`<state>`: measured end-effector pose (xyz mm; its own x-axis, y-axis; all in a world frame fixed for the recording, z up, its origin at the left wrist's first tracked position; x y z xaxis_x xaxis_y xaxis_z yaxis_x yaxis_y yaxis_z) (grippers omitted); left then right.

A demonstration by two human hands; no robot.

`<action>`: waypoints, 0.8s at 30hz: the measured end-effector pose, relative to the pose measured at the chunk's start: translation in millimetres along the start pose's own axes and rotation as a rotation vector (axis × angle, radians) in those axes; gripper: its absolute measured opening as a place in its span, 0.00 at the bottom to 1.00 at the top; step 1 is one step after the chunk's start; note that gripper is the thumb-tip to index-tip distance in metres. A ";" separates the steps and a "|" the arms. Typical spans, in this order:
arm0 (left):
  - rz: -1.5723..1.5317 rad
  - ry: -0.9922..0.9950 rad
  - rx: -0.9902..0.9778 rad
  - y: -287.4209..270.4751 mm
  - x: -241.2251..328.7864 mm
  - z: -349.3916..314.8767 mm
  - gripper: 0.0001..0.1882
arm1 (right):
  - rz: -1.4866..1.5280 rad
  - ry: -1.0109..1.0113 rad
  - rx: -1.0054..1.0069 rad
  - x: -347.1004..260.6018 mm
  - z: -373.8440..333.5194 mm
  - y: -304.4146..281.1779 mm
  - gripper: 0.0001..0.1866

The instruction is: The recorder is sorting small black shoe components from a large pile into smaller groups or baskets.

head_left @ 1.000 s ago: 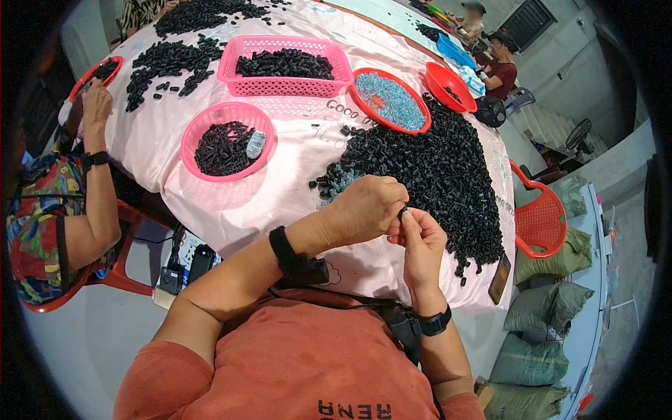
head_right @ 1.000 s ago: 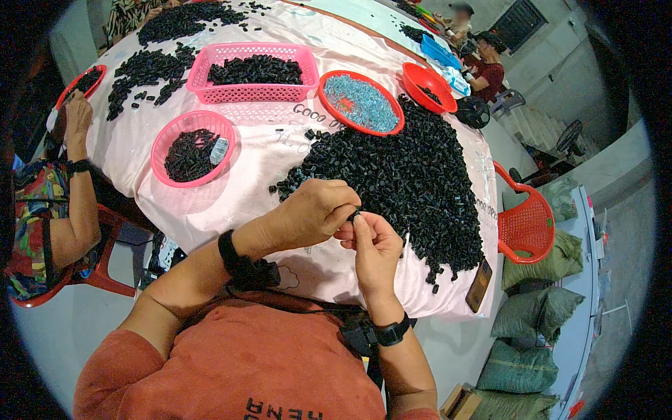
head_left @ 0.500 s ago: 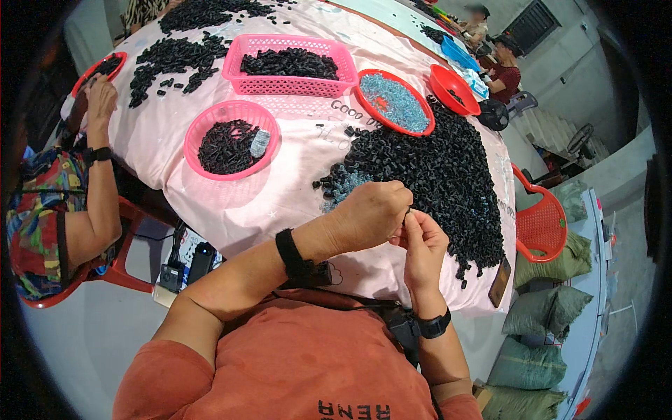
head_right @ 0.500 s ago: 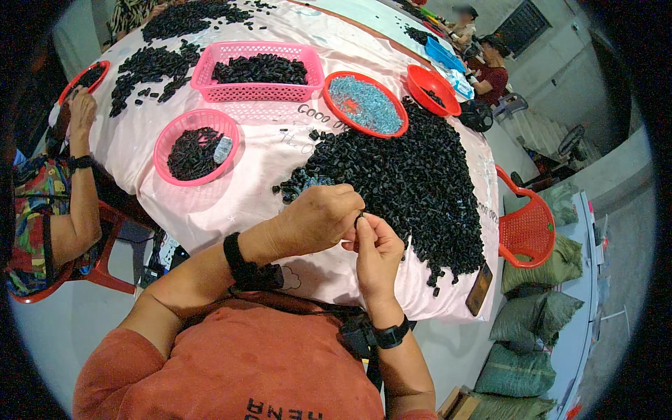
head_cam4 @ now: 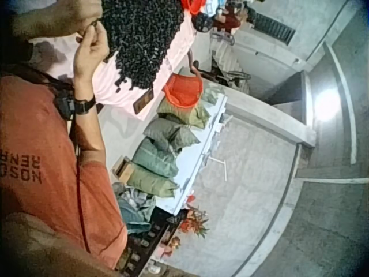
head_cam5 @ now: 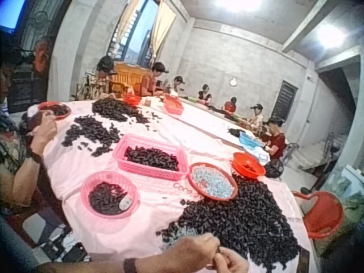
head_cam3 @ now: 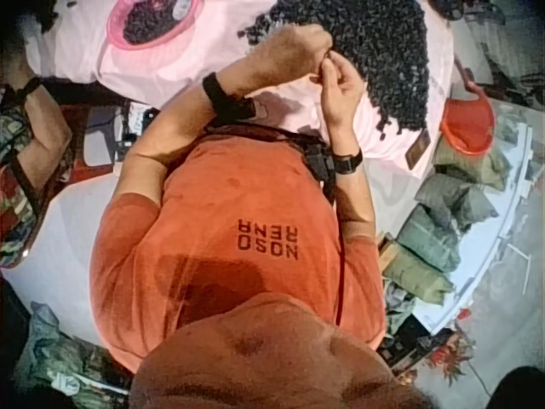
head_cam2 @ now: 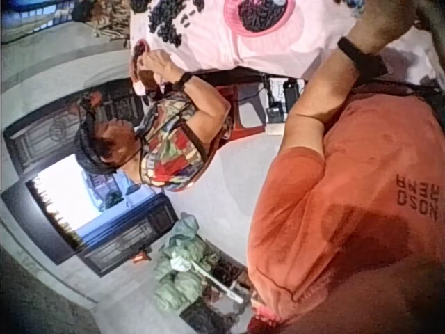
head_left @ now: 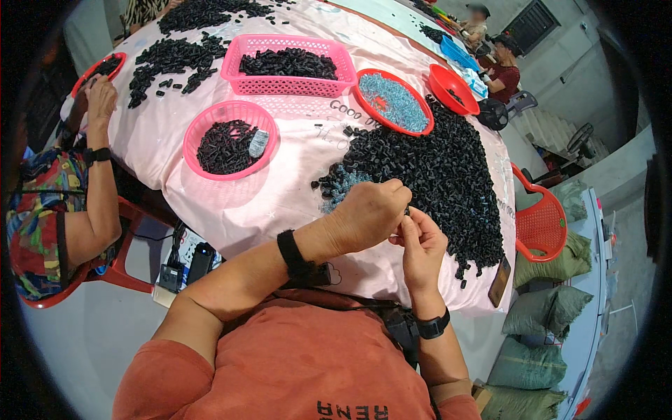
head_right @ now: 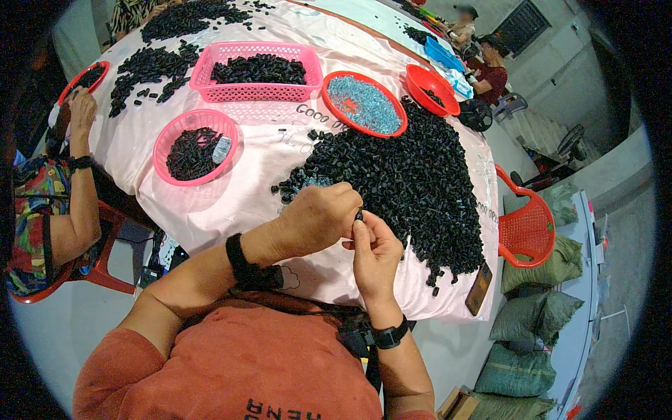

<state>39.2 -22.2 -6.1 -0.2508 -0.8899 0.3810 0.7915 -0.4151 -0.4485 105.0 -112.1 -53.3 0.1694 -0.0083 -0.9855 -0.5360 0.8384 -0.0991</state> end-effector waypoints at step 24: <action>-0.282 -0.124 -0.054 2.3 -5.2 -0.4 0.05 | 0.126 0.198 0.053 16.1 3.0 -11.7 0.11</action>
<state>42.1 -18.7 -9.4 -0.3840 -0.7097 0.5906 0.6690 -0.6547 -0.3519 116.5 -120.4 -67.6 -0.0643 -0.0038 -0.9979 -0.4977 0.8669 0.0287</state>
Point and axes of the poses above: each hand's wrist, its own z-axis towards the middle knuckle, its own y-axis out of the palm, x = y × z, the point moved 10 cm from there along z, towards the middle knuckle, and after that the axes turned 9 degrees about x, right-handed, at the moved point
